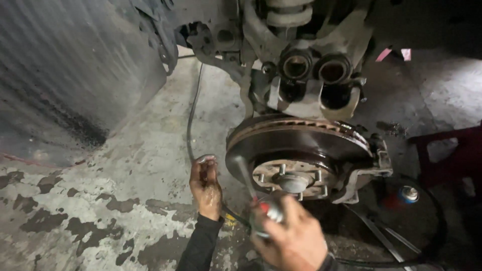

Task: Cleaning and lubricating brake components and preparing to install new brake pads.

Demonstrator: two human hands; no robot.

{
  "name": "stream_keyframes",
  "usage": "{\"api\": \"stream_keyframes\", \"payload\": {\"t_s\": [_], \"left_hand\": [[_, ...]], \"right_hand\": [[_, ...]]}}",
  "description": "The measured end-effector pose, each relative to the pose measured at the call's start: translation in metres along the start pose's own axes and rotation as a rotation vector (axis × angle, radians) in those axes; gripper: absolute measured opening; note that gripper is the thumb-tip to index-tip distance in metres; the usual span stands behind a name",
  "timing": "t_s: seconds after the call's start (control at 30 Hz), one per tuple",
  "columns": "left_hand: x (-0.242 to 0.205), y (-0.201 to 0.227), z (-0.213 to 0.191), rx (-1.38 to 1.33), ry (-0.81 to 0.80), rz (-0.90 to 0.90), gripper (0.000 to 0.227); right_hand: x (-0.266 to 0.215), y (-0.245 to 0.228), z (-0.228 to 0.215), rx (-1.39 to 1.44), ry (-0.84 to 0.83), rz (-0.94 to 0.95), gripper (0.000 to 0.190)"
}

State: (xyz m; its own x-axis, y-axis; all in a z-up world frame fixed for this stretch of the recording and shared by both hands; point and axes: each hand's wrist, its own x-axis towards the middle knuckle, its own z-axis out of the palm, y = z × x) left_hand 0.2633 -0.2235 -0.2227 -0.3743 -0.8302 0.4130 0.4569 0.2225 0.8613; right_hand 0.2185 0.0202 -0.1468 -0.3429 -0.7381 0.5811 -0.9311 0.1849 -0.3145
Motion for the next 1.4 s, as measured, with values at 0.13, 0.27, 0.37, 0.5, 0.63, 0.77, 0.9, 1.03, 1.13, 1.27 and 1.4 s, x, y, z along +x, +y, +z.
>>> {"api": "stream_keyframes", "payload": {"t_s": [0.13, 0.27, 0.37, 0.5, 0.63, 0.77, 0.9, 1.03, 1.13, 1.27, 1.4], "left_hand": [[-0.011, -0.019, -0.016, -0.250, -0.059, 0.034, 0.034], [-0.031, -0.049, -0.019, 0.263, -0.021, -0.185, 0.021], [-0.043, -0.051, -0.016, 0.241, -0.030, -0.214, 0.021], [-0.062, -0.074, -0.015, 0.336, 0.002, -0.367, 0.025], [-0.106, -0.128, -0.031, -0.124, -0.104, -0.317, 0.037], [-0.141, -0.173, -0.033, -0.099, -0.186, -0.416, 0.032], [-0.158, -0.174, -0.017, 0.452, -0.222, -0.598, 0.028], [-0.180, -0.229, -0.040, -0.554, -0.059, -0.807, 0.023], [-0.162, -0.150, 0.004, 0.322, -0.345, -0.546, 0.027], [-0.159, -0.142, 0.000, 0.302, -0.330, -0.532, 0.027], [-0.173, -0.178, -0.016, 0.164, -0.281, -0.628, 0.024]], "right_hand": [[0.001, 0.003, -0.003, -0.018, 0.128, -0.094, 0.057], [-0.025, 0.047, -0.050, -0.103, 0.279, 0.247, 0.053], [-0.039, 0.071, -0.079, -0.214, 0.231, 0.348, 0.062], [-0.070, 0.083, -0.091, -0.200, 0.262, 0.507, 0.063], [-0.100, 0.116, -0.080, -0.117, 0.346, 0.563, 0.064], [-0.128, 0.135, -0.071, -0.056, 0.283, 0.496, 0.063], [-0.154, 0.141, -0.042, 0.034, 0.309, 0.469, 0.064], [-0.152, 0.124, -0.001, -0.005, 0.217, 0.440, 0.064], [-0.140, 0.112, 0.027, 0.002, 0.193, 0.377, 0.056], [-0.124, 0.092, 0.043, 0.168, 0.130, 0.307, 0.061], [-0.151, 0.126, -0.001, 0.497, 0.388, 0.305, 0.055]]}}
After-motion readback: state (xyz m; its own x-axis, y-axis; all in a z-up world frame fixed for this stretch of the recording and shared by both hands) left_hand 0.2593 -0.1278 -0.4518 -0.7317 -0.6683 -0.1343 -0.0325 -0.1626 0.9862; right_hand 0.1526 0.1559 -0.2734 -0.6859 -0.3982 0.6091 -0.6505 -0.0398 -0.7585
